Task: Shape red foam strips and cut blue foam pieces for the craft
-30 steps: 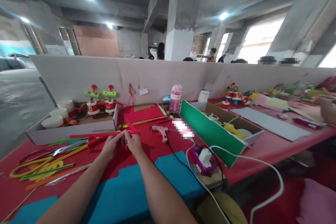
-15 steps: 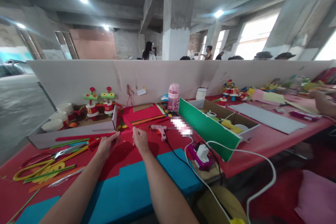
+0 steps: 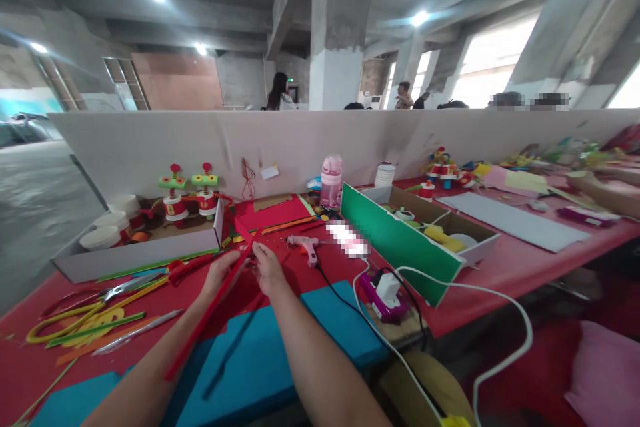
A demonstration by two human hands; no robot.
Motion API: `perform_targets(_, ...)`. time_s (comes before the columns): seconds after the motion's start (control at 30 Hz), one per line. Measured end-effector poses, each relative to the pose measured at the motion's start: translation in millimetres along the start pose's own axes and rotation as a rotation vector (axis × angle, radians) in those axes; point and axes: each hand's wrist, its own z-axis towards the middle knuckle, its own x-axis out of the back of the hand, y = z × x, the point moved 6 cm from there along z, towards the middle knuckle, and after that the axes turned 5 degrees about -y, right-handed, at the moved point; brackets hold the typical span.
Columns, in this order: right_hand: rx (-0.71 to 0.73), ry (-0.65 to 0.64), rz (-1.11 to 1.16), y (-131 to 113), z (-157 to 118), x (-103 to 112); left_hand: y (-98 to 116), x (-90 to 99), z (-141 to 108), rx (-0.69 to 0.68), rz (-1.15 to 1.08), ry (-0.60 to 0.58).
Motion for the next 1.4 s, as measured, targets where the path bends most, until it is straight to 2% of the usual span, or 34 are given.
perform_targets(0.07, -0.011, 0.029, 0.042, -9, 0, 6, 0, 1.1, 1, -0.016, 0.037, -0.013)
perform_targets(0.13, -0.063, 0.013, 0.027, -13, -1, 10, -5, 9.4, 3, 0.027, -0.013, 0.055)
perform_targets(0.23, -0.153, -0.098, -0.089, -9, -4, 7, -18, 20.1, 4, 0.16, -0.283, 0.127)
perform_targets(0.33, -0.187, -0.198, -0.226, 1, -9, -1, -28, 22.0, 3, 0.294, -0.56, 0.12)
perform_targets(0.4, -0.219, -0.254, -0.285, 10, -13, -7, -29, 21.8, 2, 0.342, -0.622, 0.102)
perform_targets(0.63, -0.285, -0.308, -0.407, 23, -19, -17, -31, 19.4, 2, 0.325, -0.541, 0.0)
perform_targets(0.7, -0.264, -0.238, -0.397, 21, -16, -14, -32, 18.4, 1, 0.326, -0.504, -0.012)
perform_targets(0.8, -0.092, -0.048, -0.317, 8, -7, -3, -29, 14.1, 0, 0.323, -0.454, -0.032)
perform_targets(0.87, -0.044, -0.001, -0.251, 6, -4, 3, -26, 10.2, -1, 0.33, -0.42, -0.037)
perform_targets(1.17, -0.226, -0.091, -0.002, 13, -9, -1, -25, 3.6, -1, 0.309, -0.334, -0.06)
perform_targets(1.4, -0.316, -0.178, 0.052, 16, -11, -6, -26, -2.5, -5, 0.434, -0.484, -0.104)
